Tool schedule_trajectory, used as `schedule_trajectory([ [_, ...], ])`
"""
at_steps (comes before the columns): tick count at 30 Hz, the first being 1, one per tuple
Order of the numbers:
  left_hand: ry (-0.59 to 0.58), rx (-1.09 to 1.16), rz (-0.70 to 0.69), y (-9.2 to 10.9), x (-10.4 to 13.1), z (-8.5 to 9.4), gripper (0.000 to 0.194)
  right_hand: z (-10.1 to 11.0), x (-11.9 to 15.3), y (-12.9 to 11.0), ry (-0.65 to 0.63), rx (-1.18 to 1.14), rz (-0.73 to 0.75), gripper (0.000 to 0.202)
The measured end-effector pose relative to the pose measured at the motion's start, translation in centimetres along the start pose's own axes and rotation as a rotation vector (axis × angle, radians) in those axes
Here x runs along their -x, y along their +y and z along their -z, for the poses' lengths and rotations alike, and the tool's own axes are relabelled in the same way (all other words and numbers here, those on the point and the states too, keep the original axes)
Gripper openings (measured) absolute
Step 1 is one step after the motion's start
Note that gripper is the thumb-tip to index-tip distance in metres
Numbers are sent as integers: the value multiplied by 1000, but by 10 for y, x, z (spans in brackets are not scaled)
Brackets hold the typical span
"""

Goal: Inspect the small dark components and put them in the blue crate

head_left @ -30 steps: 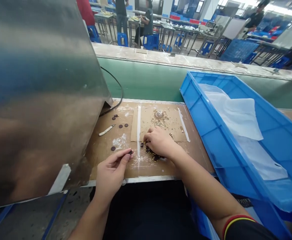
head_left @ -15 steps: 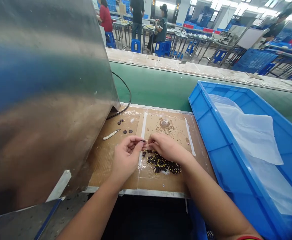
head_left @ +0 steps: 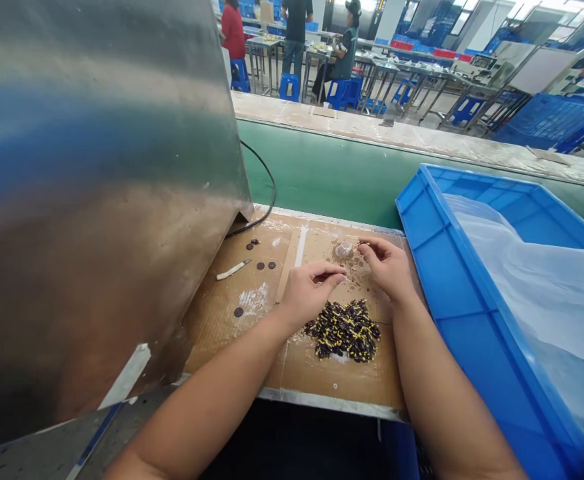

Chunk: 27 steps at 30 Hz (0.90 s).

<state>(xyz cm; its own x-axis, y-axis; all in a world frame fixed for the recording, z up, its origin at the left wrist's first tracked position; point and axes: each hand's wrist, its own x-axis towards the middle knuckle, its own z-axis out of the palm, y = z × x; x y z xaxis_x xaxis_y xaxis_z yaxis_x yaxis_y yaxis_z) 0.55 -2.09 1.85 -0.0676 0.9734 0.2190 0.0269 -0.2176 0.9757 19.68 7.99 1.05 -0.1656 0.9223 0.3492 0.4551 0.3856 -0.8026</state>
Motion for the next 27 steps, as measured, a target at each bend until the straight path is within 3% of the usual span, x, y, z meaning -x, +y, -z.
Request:
schedule_trajectory([
  [3,79,65,127,-8,2,4,16,0,-2,3,47,12,0,31],
  [9,114,112,170,-6,1,8,20,-8,-6,4,113,124,55,29],
  [20,109,94,142,-10,2,8,17,-14,-12,17,73,52,110,22],
  [27,119,84,107,-10,3,5,16,-17,-13,8,117,199,232,20],
])
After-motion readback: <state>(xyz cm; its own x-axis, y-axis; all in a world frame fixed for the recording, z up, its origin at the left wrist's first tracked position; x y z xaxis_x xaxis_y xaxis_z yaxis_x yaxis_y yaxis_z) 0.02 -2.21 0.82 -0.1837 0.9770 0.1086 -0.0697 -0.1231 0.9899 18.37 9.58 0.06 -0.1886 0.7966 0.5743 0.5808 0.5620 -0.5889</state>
